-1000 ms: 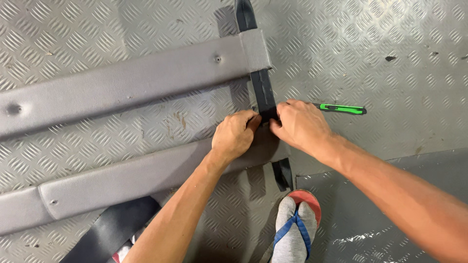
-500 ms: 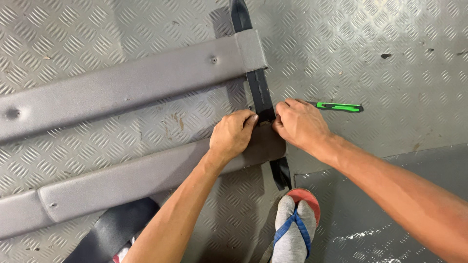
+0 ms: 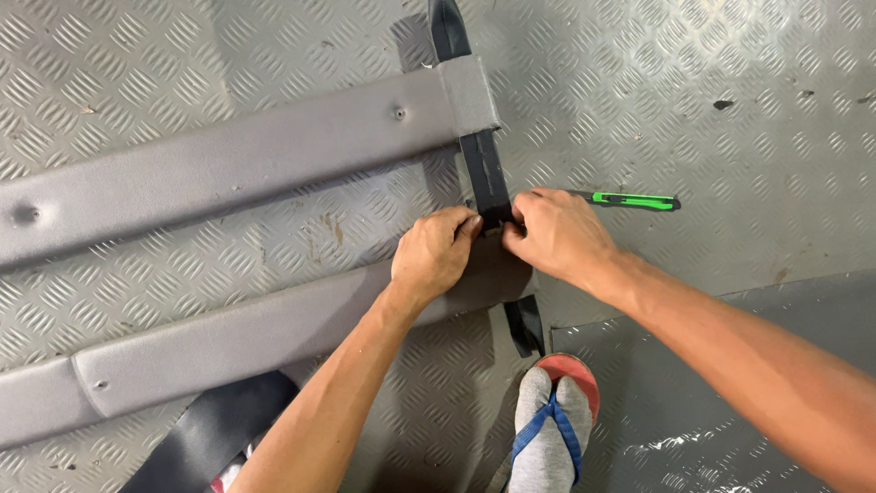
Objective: The person applies adhesive and wraps black fabric around the joints of gray padded furniture rails, using a utility knife to trim excess material.
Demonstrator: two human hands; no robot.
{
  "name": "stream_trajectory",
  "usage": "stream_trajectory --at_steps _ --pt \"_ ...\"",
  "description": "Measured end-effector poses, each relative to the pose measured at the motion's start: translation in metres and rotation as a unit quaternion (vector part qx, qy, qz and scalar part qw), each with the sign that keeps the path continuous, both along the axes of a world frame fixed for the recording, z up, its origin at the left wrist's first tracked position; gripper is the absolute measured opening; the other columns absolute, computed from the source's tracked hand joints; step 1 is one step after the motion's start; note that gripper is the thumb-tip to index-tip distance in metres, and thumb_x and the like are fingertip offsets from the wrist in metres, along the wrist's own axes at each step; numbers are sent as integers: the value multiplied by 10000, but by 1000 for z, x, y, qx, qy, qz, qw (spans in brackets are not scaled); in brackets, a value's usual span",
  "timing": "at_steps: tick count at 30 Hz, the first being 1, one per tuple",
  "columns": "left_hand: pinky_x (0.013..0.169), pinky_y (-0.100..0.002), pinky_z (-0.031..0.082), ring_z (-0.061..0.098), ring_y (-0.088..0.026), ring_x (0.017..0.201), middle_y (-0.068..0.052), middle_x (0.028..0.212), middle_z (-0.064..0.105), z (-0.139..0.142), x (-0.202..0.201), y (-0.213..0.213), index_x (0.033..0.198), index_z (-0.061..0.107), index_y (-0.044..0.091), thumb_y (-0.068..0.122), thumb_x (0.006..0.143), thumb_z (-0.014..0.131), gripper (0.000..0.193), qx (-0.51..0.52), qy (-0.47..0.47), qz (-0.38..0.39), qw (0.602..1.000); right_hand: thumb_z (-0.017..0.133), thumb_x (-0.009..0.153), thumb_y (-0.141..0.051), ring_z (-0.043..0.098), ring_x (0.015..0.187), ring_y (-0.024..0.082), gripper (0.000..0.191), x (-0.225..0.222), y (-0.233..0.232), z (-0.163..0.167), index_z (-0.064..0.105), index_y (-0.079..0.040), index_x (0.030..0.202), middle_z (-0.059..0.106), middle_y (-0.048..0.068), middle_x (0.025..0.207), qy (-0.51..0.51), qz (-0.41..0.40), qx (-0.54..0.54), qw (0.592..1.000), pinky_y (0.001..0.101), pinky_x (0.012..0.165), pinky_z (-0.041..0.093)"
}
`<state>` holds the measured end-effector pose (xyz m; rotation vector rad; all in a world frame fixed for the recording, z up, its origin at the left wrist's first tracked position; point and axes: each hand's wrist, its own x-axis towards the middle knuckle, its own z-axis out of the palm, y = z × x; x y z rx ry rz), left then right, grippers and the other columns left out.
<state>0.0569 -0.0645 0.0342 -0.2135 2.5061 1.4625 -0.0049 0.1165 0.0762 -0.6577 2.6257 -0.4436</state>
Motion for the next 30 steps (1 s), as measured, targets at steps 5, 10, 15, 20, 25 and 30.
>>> stream_trajectory --at_steps 5,10,15,20,25,30 --pt "784 -487 533 699 -385 907 -125 976 756 -1 0 0 1024 738 113 308 982 590 249 3 -21 5 1000 684 881 -191 670 762 417 216 4 3 -2 662 19 832 676 196 832 54 43 -6 998 514 720 536" --pt "786 -489 535 700 -389 914 -146 982 751 -3 0 0 1030 729 87 305 989 601 256 5 5 2 1000 678 917 -142 668 750 393 148 9 13 7 682 6 899 675 164 834 44 39 -75 995 486 673 525" --pt "818 -454 536 664 -346 963 -111 1037 664 0 9 3 1123 644 79 181 985 649 172 1 117 23 993 689 904 -93 668 809 388 119 18 17 10 670 8 964 671 154 912 74 52 -131 987 474 706 529" --pt "833 -414 520 581 -296 970 -80 1057 541 4 15 4 1218 699 154 17 920 674 330 -68 229 -44 970 718 842 -69 659 869 386 154 16 13 8 632 4 946 651 163 932 68 76 -74 992 476 744 537" --pt "838 -410 531 581 -299 984 -77 1103 561 0 13 1 1193 720 172 -22 818 675 425 -77 227 -65 969 714 780 -35 664 946 374 224 16 2 -3 617 13 976 657 178 972 102 103 2 989 465 818 553" --pt "850 -425 540 593 -288 1028 -55 1138 585 -3 16 3 1126 717 173 11 785 682 379 -136 254 -93 953 703 798 -69 654 941 408 246 15 3 -14 578 42 978 648 233 990 76 76 -4 994 484 811 542"
